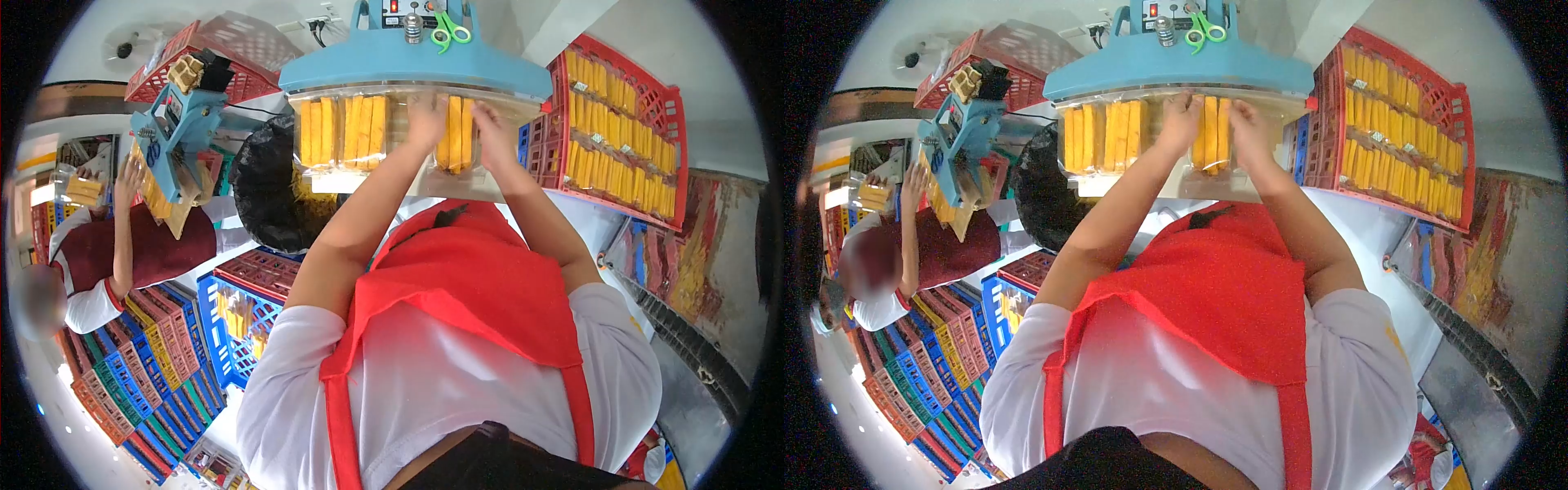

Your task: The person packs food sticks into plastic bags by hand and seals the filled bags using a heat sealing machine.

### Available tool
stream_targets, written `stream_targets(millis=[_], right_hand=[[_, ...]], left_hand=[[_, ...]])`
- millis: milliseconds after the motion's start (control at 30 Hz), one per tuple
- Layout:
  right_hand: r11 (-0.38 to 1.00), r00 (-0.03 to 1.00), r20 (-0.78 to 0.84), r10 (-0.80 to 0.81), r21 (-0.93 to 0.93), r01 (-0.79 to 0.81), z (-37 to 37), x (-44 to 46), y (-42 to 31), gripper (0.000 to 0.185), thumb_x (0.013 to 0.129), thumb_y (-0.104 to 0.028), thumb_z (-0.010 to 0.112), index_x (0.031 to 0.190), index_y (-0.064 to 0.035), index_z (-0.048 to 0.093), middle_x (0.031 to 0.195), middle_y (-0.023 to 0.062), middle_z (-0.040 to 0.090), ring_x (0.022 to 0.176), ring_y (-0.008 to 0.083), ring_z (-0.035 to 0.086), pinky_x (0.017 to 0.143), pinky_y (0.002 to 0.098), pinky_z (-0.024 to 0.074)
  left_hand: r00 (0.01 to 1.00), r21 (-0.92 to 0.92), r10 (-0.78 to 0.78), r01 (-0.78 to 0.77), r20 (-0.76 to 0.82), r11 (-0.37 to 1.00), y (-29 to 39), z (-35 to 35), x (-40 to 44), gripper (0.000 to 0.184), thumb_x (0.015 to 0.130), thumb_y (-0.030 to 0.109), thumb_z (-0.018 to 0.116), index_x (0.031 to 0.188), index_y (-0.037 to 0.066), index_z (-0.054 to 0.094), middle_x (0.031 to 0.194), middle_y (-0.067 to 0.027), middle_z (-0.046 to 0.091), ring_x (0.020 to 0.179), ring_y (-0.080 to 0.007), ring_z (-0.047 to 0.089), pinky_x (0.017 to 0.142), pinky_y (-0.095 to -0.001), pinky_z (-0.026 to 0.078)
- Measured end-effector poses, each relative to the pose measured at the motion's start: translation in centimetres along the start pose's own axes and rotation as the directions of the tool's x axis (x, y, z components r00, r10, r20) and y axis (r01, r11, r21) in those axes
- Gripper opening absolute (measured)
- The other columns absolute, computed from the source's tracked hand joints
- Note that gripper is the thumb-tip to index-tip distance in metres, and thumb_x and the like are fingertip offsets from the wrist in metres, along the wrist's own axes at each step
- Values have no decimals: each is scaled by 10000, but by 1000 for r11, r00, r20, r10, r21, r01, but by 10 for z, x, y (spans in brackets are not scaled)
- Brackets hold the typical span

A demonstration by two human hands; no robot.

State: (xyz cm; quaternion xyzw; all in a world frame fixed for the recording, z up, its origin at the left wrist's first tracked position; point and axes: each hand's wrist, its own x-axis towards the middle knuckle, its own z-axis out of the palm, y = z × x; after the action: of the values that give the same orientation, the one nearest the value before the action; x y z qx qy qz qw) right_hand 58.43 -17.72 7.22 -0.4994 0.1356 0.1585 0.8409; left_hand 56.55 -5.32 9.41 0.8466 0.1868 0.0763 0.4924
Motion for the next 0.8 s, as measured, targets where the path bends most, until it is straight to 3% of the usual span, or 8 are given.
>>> stream_targets(millis=[67, 133, 267, 333, 367, 433, 633, 800], right_hand=[[987, 991, 94, -95, -118, 106, 12, -17, 5, 282, 798, -122, 551, 1044, -2, 486, 896, 52, 544, 785, 113, 512, 706, 246, 424], [994, 995, 72, -74, -78, 79, 12, -15, 9, 288, 801, -108, 540, 1062, -4, 478, 907, 51, 546, 792, 114, 513, 713, 246, 422], [995, 996, 36, -87, -41, 89, 17, -14, 13, 317, 804, -108, 531, 1089, 10, 461, 920, 67, 545, 810, 128, 512, 727, 248, 419], [994, 995, 29, -93, -58, 94, 15, -12, 16, 332, 805, -113, 531, 1101, 15, 453, 928, 75, 544, 816, 133, 511, 727, 250, 419], [989, 993, 12, -116, -86, 117, 13, -8, 22, 359, 800, -122, 537, 1114, 25, 443, 939, 82, 542, 824, 138, 510, 730, 254, 418], [985, 991, -8, -135, -111, 133, 14, -7, 29, 386, 796, -130, 544, 1127, 35, 433, 951, 90, 540, 832, 143, 509, 732, 259, 417], [978, 990, 55, -132, -153, 139, 41, -8, 40, 451, 782, -140, 562, 1146, 70, 399, 935, 108, 542, 828, 152, 510, 721, 265, 418], [979, 989, 65, -136, -146, 144, 61, -11, 45, 413, 783, -148, 559, 1109, 68, 429, 920, 102, 543, 801, 147, 512, 705, 255, 418]], left_hand=[[1000, 33, -6, 6, 6, 999, 3, -3, 2, 427, 829, 247, 471, 1118, -66, 443, 1050, -242, 487, 993, -327, 469, 888, -351, 337], [973, 12, -89, 88, 211, 996, 4, -10, 9, 421, 818, 244, 489, 1110, -58, 453, 1067, -248, 474, 1004, -335, 460, 876, -354, 349], [980, -143, -126, 148, 154, 979, 0, -16, 5, 407, 802, 242, 513, 1084, -49, 476, 1075, -246, 469, 991, -344, 462, 859, -351, 363], [986, 36, 162, -161, -26, 986, 15, -29, -20, 401, 765, 232, 553, 1068, -24, 500, 1106, -235, 456, 1020, -349, 441, 874, -363, 349], [987, 39, 161, -160, -23, 986, 17, -38, -29, 401, 765, 232, 553, 1068, -24, 500, 1106, -235, 456, 1020, -349, 441, 874, -363, 349], [890, 351, 430, -456, 155, 818, 16, -61, -49, 403, 722, 225, 591, 1082, 57, 524, 1181, -188, 418, 1102, -364, 362, 918, -417, 293], [886, 525, 336, -461, 319, 716, 5, -105, -77, 372, 660, 225, 650, 1023, 181, 583, 1236, -113, 380, 1187, -382, 238, 922, -568, 170], [881, 580, 334, -472, 335, 663, -9, -113, -78, 391, 673, 258, 639, 1055, 230, 560, 1267, -61, 362, 1192, -371, 233, 930, -570, 160]])
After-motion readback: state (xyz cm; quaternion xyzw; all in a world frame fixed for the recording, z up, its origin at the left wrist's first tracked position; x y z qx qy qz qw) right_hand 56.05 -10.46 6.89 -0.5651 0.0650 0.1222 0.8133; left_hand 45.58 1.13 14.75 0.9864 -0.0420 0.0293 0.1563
